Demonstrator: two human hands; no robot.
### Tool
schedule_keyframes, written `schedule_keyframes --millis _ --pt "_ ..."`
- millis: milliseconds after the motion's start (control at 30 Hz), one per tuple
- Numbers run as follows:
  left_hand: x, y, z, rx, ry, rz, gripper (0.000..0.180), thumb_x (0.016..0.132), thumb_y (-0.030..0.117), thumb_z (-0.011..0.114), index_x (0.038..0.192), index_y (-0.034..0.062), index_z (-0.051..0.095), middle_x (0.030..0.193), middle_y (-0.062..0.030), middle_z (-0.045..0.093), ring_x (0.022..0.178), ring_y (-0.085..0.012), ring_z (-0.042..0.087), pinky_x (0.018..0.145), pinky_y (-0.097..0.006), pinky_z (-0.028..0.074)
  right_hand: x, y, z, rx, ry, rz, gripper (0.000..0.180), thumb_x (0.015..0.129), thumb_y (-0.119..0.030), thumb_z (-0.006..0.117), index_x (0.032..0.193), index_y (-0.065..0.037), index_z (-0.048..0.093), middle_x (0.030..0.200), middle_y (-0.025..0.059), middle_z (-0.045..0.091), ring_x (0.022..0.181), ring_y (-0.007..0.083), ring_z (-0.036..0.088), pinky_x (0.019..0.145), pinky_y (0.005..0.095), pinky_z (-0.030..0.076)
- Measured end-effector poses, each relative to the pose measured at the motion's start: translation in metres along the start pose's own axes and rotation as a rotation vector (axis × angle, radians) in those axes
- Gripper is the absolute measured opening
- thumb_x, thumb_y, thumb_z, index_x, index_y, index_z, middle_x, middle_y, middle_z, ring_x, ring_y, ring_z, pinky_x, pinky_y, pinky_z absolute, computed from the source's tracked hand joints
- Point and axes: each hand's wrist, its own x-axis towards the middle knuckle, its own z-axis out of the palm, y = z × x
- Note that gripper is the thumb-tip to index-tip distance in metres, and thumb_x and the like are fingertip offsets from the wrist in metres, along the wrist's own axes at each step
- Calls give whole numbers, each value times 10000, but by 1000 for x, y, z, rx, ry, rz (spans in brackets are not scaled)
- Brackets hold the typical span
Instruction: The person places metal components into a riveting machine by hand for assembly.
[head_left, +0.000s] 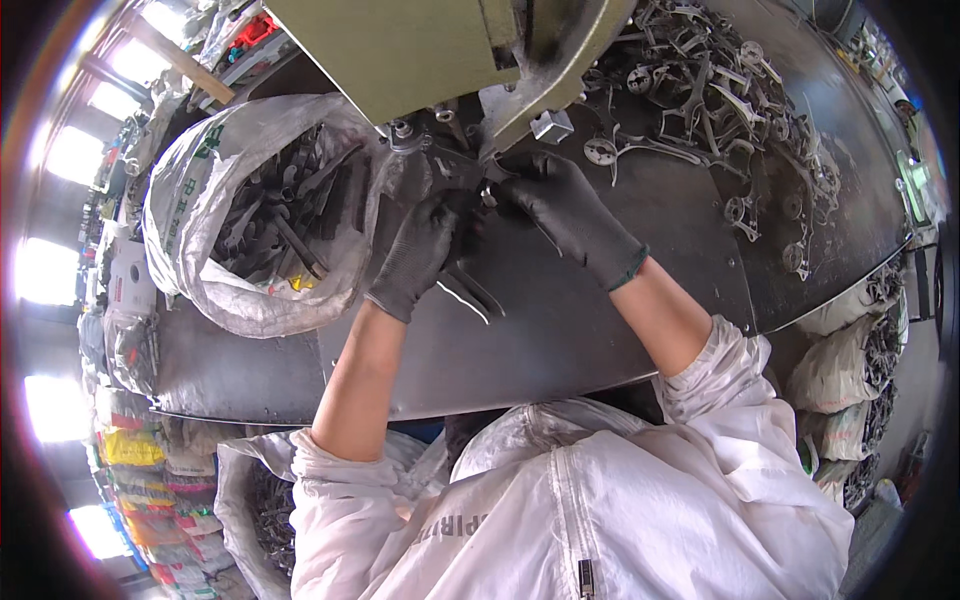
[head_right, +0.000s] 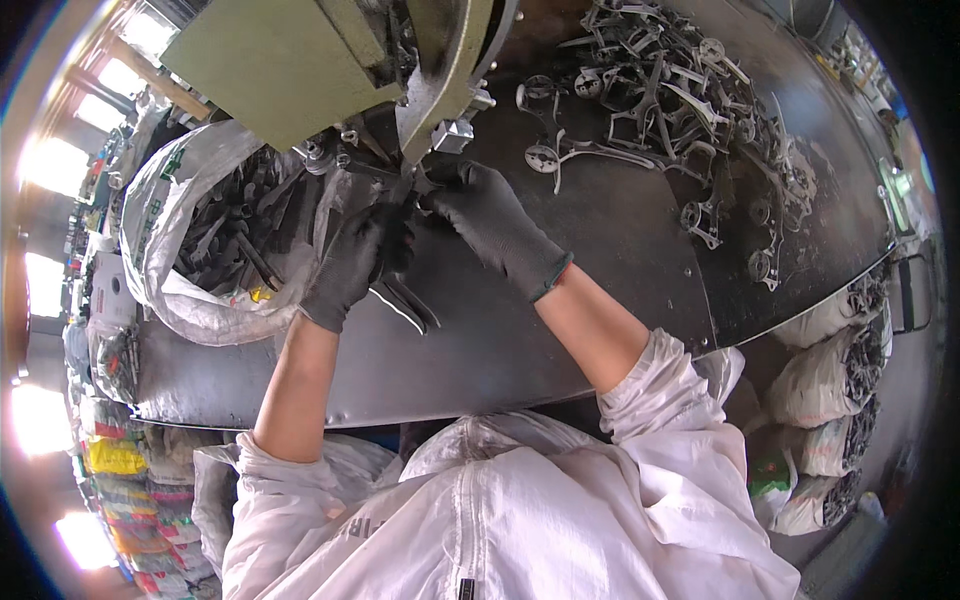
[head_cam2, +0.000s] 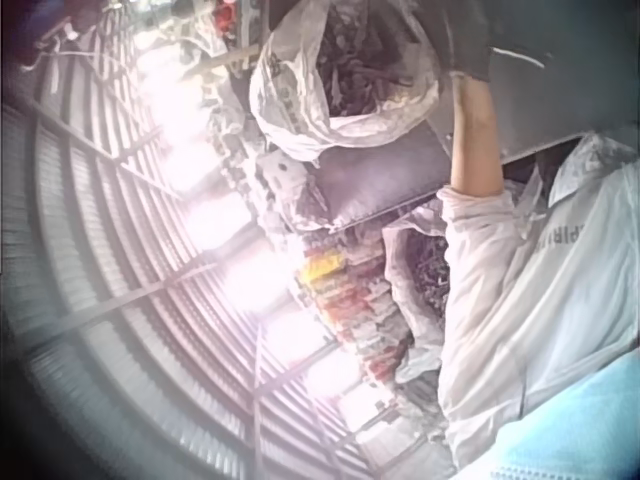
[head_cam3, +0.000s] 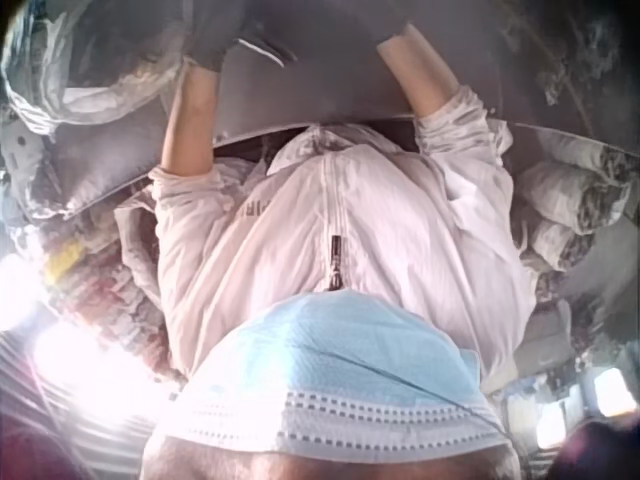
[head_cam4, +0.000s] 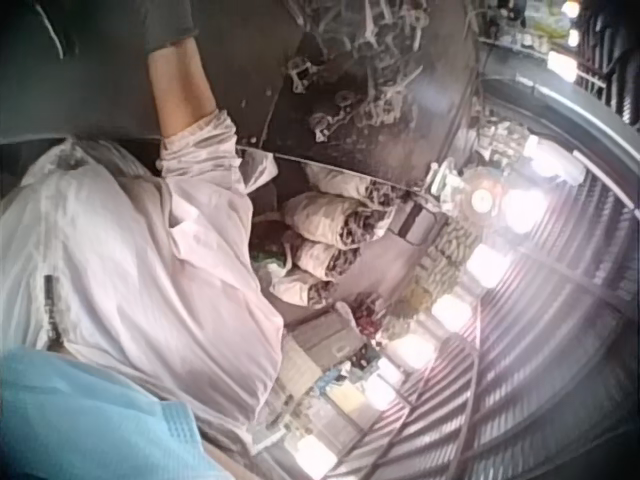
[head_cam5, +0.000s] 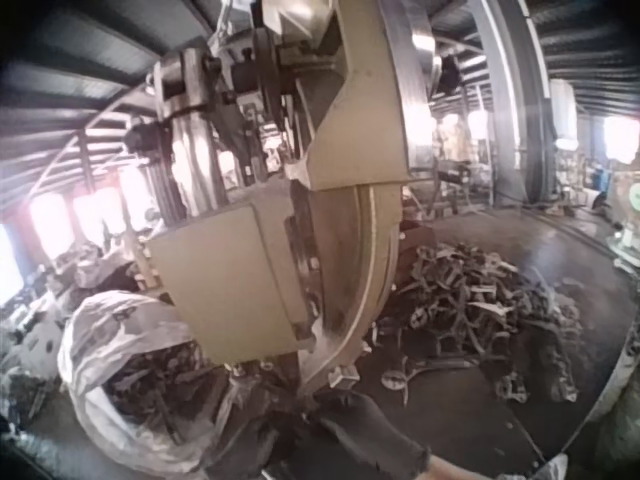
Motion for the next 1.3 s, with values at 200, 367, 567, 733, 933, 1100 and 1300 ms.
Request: schedule_keyframes --millis 200,367,567,733,933,1100,1300 --pt "11 23 12 -350 -8 -597 318 930 211 396 1099 -30 514 876 -113 589 788 -182 598 700 -287 493 13 23 -9 -196 0 78 244 791 -37 554 1020 46 564 835 75 600 685 112 584 583 241 477" --pt "13 40 -12 218 209 -453 354 904 247 412 1104 -22 525 1084 -158 578 1024 -288 530 906 -350 382 15 39 -18 10 -31 91 216 797 -30 536 991 60 564 805 95 602 591 129 586 545 263 498" --pt "24 -24 -104 864 450 -328 350 844 313 524 988 0 584 915 -227 598 838 -370 589 773 -423 448 3 32 -18 59 -43 88 295 820 -34 535 1098 64 511 795 55 574 606 96 548 544 233 483" --pt "19 -83 -109 927 370 -371 294 796 235 523 905 -27 599 942 -271 583 908 -416 554 795 -458 419 4 31 -10 90 -53 75 310 814 -20 545 1112 56 506 836 73 594 647 105 581 584 248 513" --pt "22 -94 -106 826 394 -294 256 789 198 519 868 -34 591 907 -273 583 906 -424 546 782 -466 416 8 31 -12 -35 -19 94 305 821 -45 560 1118 16 521 854 69 603 684 126 608 602 248 527" --pt "16 -79 -103 805 501 -268 239 790 170 504 873 -44 571 873 -290 566 864 -436 545 726 -470 426 12 34 -14 -114 -54 132 290 826 -61 549 1106 16 529 871 77 611 695 124 615 613 249 531" --pt "3 -10 -89 448 497 -342 190 849 121 515 980 -16 530 798 -122 611 706 -238 615 623 -326 463 3 23 -12 -84 -16 105 296 828 -95 555 1093 36 530 860 71 617 672 118 617 597 243 526"
